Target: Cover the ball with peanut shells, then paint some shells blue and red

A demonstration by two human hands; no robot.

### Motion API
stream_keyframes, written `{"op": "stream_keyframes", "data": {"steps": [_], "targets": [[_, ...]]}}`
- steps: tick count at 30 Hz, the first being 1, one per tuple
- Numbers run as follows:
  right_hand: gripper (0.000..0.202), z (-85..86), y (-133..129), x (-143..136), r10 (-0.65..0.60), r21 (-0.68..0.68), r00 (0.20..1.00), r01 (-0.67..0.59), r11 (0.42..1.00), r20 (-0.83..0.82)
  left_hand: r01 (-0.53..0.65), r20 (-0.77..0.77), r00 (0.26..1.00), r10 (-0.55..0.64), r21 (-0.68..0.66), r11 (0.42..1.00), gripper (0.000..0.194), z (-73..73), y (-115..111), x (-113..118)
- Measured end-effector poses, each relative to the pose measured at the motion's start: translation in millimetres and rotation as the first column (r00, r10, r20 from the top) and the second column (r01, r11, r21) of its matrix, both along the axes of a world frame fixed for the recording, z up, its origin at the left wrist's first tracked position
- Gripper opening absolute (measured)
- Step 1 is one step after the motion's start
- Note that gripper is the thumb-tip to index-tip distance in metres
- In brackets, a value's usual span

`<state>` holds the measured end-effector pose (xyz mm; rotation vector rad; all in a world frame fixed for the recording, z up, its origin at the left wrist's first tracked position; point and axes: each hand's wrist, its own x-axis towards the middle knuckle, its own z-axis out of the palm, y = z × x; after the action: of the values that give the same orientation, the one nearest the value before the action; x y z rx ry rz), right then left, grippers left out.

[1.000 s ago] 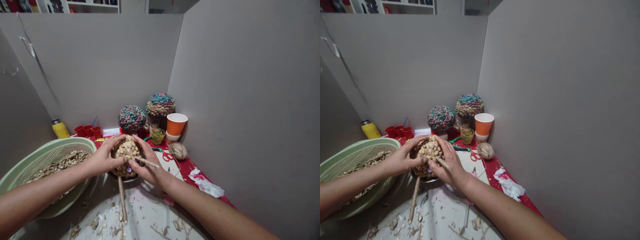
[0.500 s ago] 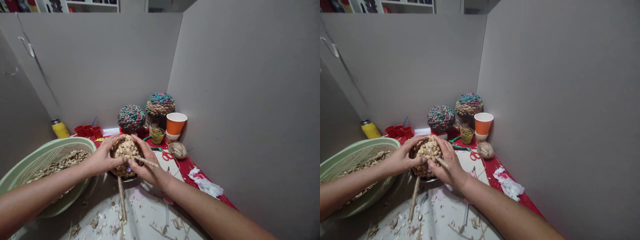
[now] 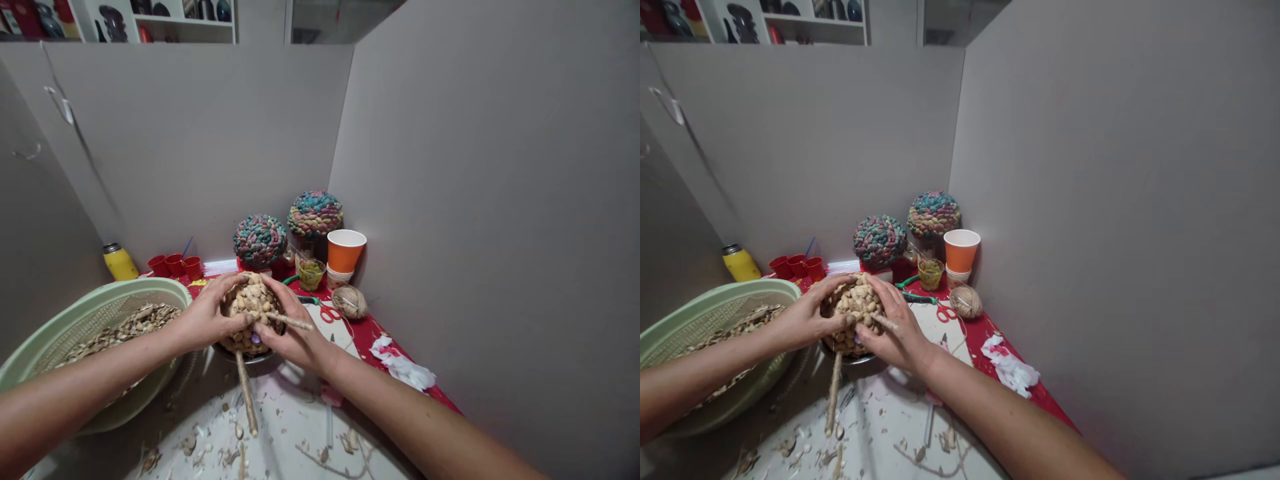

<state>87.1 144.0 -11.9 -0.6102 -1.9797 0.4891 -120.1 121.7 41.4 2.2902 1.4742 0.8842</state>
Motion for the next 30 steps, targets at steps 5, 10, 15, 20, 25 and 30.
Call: {"op": "stream_keyframes", "data": {"steps": [5,10,15,20,25,30], "targets": [[0.062,1.8,-17,24,-0.038,-0.123,0.996,0.028,0.992,-0.078,-0.035,0.025,0.999,0.036,-0.052,0.998,0.068,11.4,-9,0],[0.031,10.5,-38,34,-0.21,-0.746,0.909,-0.146,0.649,-0.361,-0.171,0.165,0.969,0.184,-0.088,0.981,0.072,24.2,-22,-1],[0.082,17.0,-51,20,-0.072,-0.897,0.897,-0.44,-0.045,-0.437,-0.291,0.32,0.893,0.317,-0.129,0.948,0.076,8.6,-29,-1],[0.099,11.8,-52,-2,-0.001,-0.831,0.855,-0.505,-0.234,-0.519,-0.374,0.321,0.865,0.386,-0.103,0.922,0.075,-21.4,-31,12],[0.104,12.3,-51,-14,-0.016,-0.757,0.785,-0.602,-0.254,-0.619,-0.439,0.323,0.847,0.423,-0.027,0.898,0.069,-48.3,-27,20],[0.104,18.5,-56,-19,-0.033,-0.747,0.782,-0.606,-0.273,-0.622,-0.448,0.344,0.844,0.412,0.029,0.893,0.065,-69.8,-26,20]]}}
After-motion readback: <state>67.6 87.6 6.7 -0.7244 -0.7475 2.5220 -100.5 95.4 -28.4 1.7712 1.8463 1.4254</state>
